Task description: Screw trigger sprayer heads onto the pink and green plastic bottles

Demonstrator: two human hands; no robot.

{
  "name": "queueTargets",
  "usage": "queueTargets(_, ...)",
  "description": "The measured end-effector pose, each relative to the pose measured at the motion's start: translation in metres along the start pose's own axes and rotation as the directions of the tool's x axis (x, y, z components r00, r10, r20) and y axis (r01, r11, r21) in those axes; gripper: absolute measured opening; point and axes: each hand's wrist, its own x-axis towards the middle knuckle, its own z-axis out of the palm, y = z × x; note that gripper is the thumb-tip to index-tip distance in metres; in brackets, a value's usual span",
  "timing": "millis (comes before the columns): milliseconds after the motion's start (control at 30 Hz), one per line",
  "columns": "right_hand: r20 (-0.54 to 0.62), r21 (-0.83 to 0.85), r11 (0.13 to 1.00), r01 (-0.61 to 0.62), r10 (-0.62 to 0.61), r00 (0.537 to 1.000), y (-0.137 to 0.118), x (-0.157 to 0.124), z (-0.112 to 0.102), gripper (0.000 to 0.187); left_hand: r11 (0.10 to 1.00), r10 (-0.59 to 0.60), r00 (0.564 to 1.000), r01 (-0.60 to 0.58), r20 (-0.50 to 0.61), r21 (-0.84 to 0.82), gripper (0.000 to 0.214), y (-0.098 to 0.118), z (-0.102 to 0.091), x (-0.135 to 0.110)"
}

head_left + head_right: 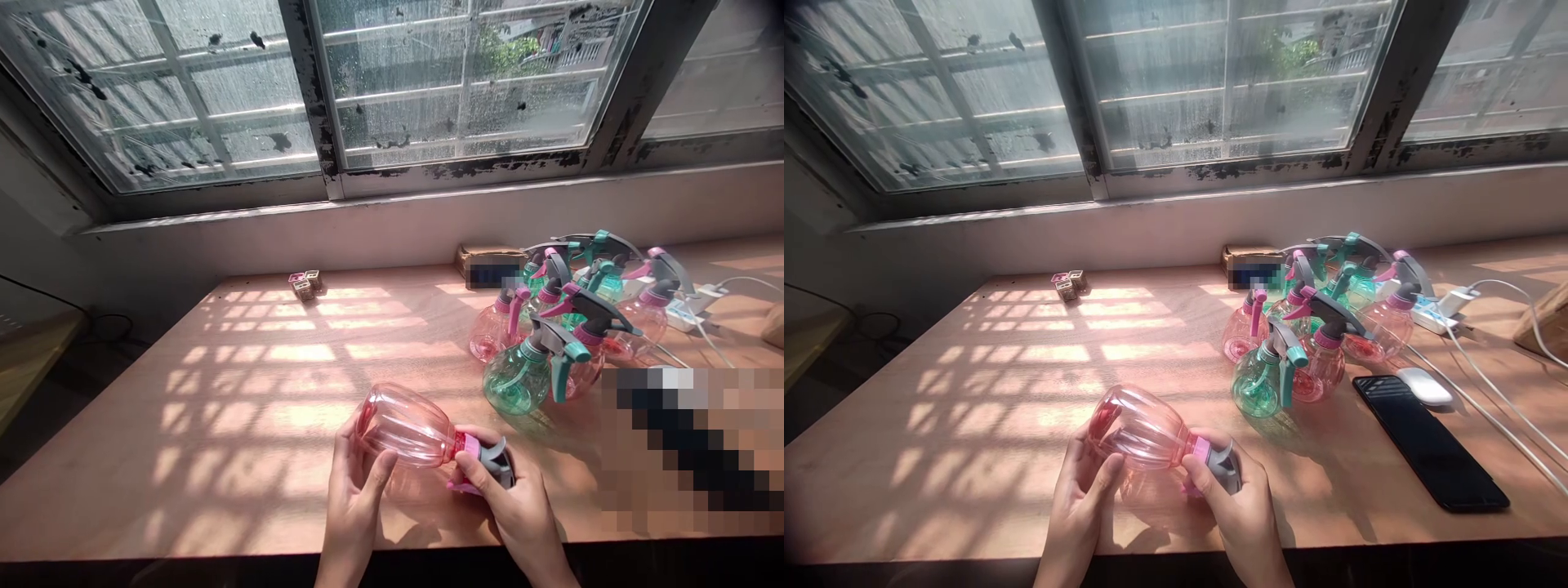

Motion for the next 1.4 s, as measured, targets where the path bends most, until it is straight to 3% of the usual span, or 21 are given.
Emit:
queueTargets(333, 0.020, -0.005, 0.999, -0.033, 0.033, 0.999, -0.007, -0.001, 0.004, 0.047, 1.000, 0.009, 0.999, -0.009, -0.049, -0.014, 0.064, -0.003, -0.001, 0.002)
queueTargets(700, 0.081, -0.075, 0.997, 0.029, -0.023, 0.996, 0.004, 0.002, 0.002, 0.040, 0.999, 0.038, 0.996, -0.040, -0.078, -0.015, 0.057, -0.007, -0.002, 0.006)
queueTargets(1400, 0.020, -0.065, 0.998, 0.014, -0.013, 1.000, 0.004, 0.001, 0.003, 0.040, 1.000, 0.022, 0.994, -0.021, -0.103, 0.007, 0.058, 0.000, 0.004, 0.004)
